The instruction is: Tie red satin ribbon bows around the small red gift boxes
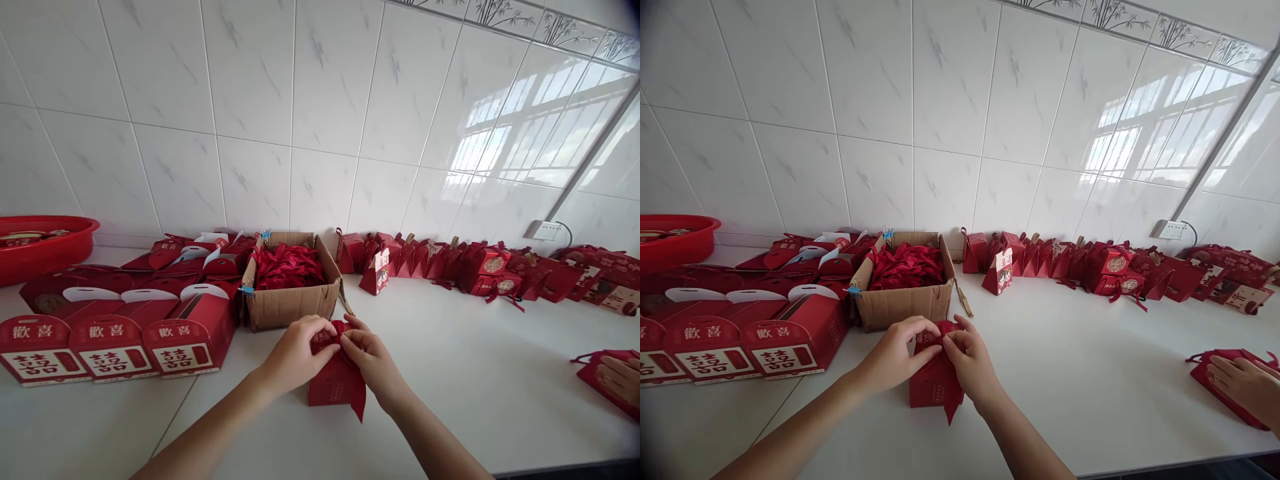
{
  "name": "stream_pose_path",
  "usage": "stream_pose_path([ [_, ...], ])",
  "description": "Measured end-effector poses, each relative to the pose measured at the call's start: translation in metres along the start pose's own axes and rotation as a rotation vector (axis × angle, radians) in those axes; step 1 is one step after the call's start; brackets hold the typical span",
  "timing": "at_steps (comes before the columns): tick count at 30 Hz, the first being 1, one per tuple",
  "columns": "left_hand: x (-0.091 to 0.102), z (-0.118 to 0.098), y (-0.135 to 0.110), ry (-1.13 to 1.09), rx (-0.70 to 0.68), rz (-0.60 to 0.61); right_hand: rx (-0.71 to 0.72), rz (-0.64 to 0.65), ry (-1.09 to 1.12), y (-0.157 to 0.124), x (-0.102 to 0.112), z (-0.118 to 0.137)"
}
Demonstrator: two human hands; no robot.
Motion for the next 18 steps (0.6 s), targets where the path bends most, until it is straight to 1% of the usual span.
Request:
stream_pose_path([
  [2,-0.002,0.001,0.002,0.016,0.025,-0.009,-0.003,-0.032,0.003,-0.002,0.001,-0.001],
  [6,-0.005,0.000,0.005,0.009,0.051,0.015,-0.009,-0.086,0.023,-0.008,0.004,-0.004],
  [11,-0.005,0.001,0.005,-0.025,0.107,0.050,-0.102,-0.109,0.016,-0.018,0.007,-0.008],
  [14,-0.006,0.002,0.006,-0.041,0.105,0.085,-0.113,-0.109,-0.109,-0.022,0.014,-0.005],
  [18,-0.006,0.000,0.008,-0.044,0.060,0.107,0.004,-0.101,-0.351,-0.019,0.024,0.010],
])
Point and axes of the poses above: each hand's wrist, its own y-axis towards the middle knuckle, its own x-axis out of the back of the hand, z = x × y, the point moved 8 cm from there along y, towards the middle knuckle, and after that the axes turned 9 degrees about y, right-handed, at the moved point
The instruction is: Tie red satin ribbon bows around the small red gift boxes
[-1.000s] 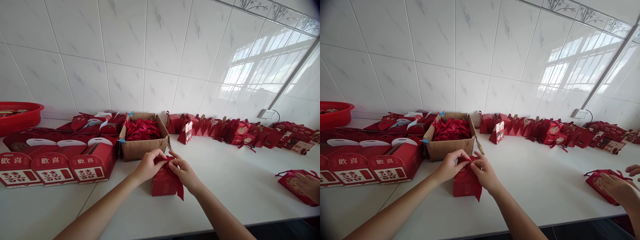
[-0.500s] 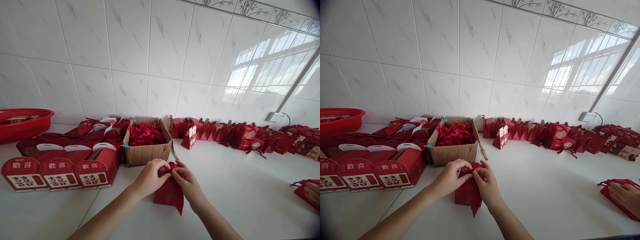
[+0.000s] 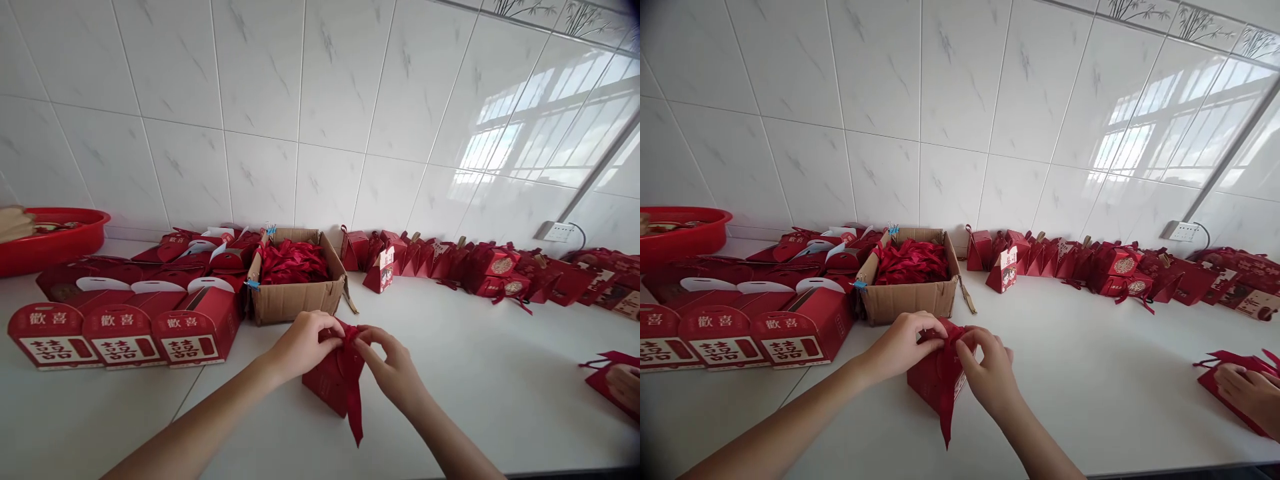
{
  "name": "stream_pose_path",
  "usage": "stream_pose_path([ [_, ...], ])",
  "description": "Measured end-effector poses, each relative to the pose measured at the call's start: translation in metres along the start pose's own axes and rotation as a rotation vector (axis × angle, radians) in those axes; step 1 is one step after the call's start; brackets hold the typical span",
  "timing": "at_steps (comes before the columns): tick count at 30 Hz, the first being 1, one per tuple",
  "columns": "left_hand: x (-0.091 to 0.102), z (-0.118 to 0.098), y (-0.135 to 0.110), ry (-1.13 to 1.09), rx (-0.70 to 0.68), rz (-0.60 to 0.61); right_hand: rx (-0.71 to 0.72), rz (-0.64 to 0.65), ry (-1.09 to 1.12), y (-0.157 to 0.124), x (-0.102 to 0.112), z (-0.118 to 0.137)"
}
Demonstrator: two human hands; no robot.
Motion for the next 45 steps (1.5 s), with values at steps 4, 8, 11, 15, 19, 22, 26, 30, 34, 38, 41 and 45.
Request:
stream_pose_path([
  [4,0.000,0.000,0.000,0.002,-0.013,0.012,0.128,-0.003,-0.127,0.012,0.007,0.007],
  [8,0.000,0.000,-0.001,0.000,-0.024,0.012,0.236,0.026,-0.230,0.019,0.007,0.013],
  [11,0.001,0.000,-0.001,-0.001,-0.024,0.012,0.334,0.025,-0.321,0.018,0.007,0.022],
  [15,0.000,-0.001,0.001,0.003,-0.027,0.032,0.442,0.059,-0.458,0.011,0.007,0.038],
  [19,0.000,-0.002,0.002,-0.004,-0.039,0.052,0.456,0.195,-0.602,-0.003,0.010,0.055],
  [22,0.000,-0.003,0.003,0.008,-0.038,0.082,0.364,0.390,-0.593,-0.011,0.014,0.054],
  [26,0.001,-0.005,0.005,0.028,-0.016,0.152,0.205,0.358,-0.380,0.005,0.026,0.046],
  [30,0.003,-0.010,0.008,0.065,-0.046,0.210,0.189,0.438,-0.173,0.023,0.009,0.038],
  [34,0.005,-0.016,0.007,0.140,-0.074,0.243,0.198,0.490,-0.160,0.031,-0.003,0.032],
  [38,0.007,-0.018,0.005,0.204,-0.034,0.255,0.283,0.470,-0.176,0.035,-0.001,0.039],
  [41,0.009,-0.015,0.004,0.159,0.019,0.250,0.425,0.551,-0.215,0.032,-0.003,0.053],
  [45,0.009,-0.009,0.006,0.109,0.056,0.266,0.515,0.713,-0.236,0.029,-0.009,0.062],
])
Point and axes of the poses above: each hand's wrist, its own y-axis towards the middle knuckle, its own x-axis out of the back of the hand, z = x × y, the point moved 8 cm from there along y, towards the middle knuckle, and after that the axes turned 9 degrees about y, right-handed, at the moved point
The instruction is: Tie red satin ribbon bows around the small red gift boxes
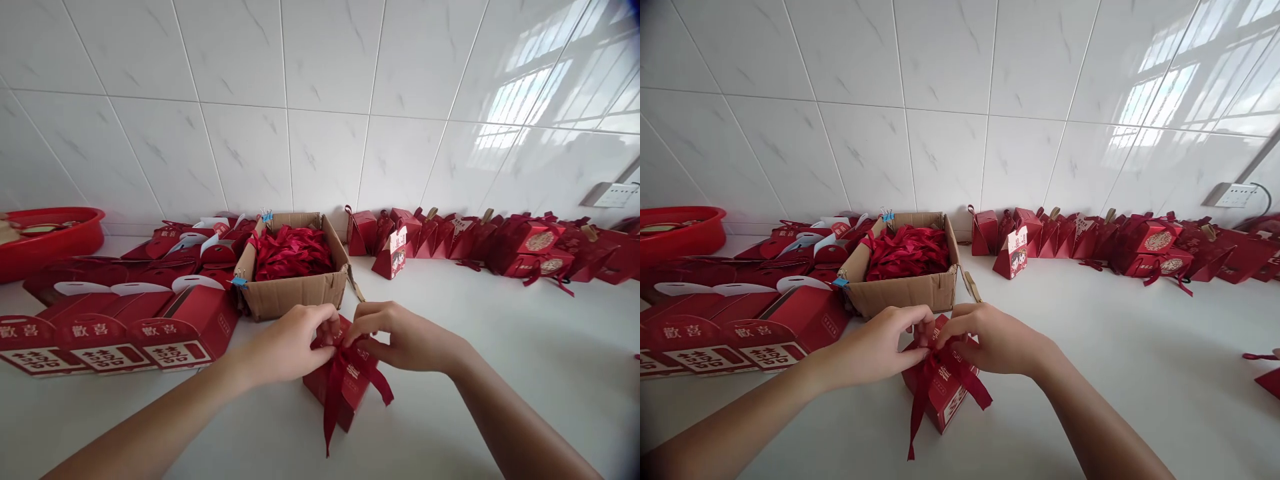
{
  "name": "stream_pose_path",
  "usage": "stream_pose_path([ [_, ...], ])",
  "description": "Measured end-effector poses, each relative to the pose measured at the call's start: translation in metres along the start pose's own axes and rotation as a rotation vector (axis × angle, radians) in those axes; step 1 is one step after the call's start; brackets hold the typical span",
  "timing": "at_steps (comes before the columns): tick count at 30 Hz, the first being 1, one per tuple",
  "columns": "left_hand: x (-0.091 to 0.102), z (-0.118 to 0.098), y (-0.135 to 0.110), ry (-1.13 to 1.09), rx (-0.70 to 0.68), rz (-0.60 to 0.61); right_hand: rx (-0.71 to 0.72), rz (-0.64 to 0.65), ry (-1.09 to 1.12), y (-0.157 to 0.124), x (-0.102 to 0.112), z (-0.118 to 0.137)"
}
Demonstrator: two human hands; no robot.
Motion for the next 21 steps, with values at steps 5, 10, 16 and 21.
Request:
stream_pose_path([
  [5,0.000,0.004,0.008,-0.024,0.016,0.084,0.036,0.194,-0.054,0.003,-0.007,-0.001],
  [10,0.003,0.001,0.012,-0.006,-0.039,0.132,0.014,0.256,-0.117,0.001,-0.009,-0.002],
  [16,0.004,0.004,0.012,0.021,-0.057,0.152,0.039,0.234,-0.099,0.001,-0.009,0.000],
  [21,-0.001,0.003,0.015,-0.059,-0.058,0.193,0.043,0.234,-0.082,0.001,-0.009,-0.003],
])
Point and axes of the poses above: each hand's wrist, its own y-axis towards the middle knuckle, its own x-axis out of the back of the hand, z = x × y, the point moved 8 cm from there along y, towards the middle knuckle, and after that the axes turned 9 degrees about y, right-handed, at the moved point
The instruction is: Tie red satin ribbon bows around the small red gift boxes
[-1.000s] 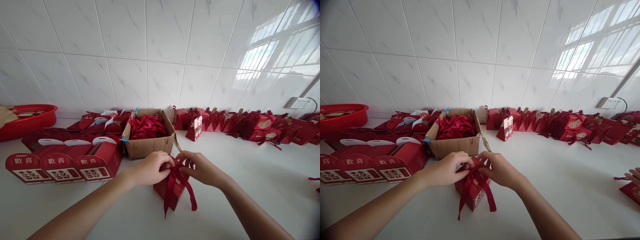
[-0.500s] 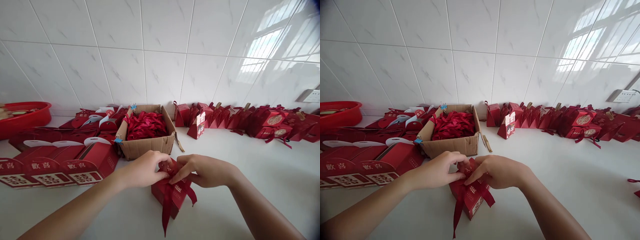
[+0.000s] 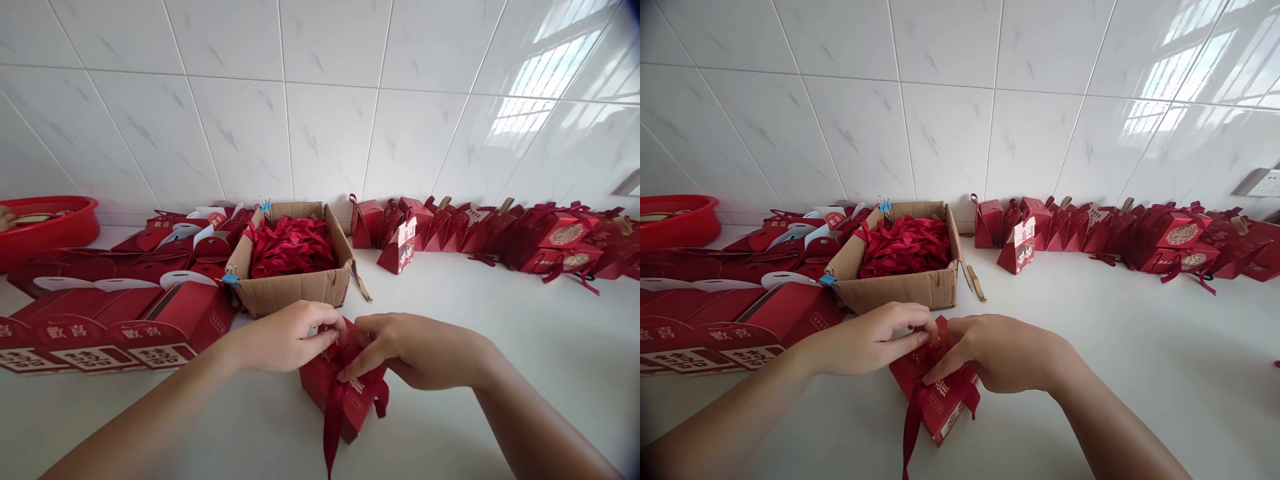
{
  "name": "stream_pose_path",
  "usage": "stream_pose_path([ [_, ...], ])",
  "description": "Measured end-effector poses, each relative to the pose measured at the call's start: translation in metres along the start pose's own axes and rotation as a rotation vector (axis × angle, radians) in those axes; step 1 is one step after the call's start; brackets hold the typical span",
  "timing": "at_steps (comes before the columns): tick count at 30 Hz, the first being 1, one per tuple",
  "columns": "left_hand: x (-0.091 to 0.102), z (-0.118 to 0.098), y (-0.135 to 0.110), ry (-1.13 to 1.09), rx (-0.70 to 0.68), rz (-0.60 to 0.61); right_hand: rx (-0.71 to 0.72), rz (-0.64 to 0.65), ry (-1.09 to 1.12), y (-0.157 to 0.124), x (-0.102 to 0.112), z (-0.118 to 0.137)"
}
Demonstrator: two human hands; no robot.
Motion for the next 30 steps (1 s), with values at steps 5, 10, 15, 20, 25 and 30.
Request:
stream_pose_path([
  [5,-0.003,-0.003,0.000,0.084,-0.009,0.050,0.018,-0.015,0.038,0.001,0.001,0.001],
  [10,-0.005,-0.006,-0.001,0.202,-0.046,0.092,0.003,0.006,0.006,0.001,-0.001,0.001],
  [15,-0.009,-0.009,0.004,0.335,-0.100,0.130,-0.005,0.029,-0.012,0.002,-0.005,-0.001],
  [20,-0.009,-0.004,0.010,0.177,-0.085,0.210,-0.007,0.031,0.017,0.002,-0.006,-0.002],
  [25,-0.006,0.008,0.014,0.024,-0.096,0.244,-0.003,0.031,0.009,0.002,-0.005,-0.001],
  [30,-0.008,0.016,0.016,-0.002,-0.086,0.246,-0.015,0.035,-0.013,0.002,-0.005,-0.002],
])
Point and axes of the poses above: each hand's wrist, its own y-axis towards the middle knuckle, its own x-axis out of the back of the hand, z = x × y, the point moved 8 cm from there along y, towards the middle knuckle, and after that the axes turned 9 degrees about y, right-handed, at the moved point
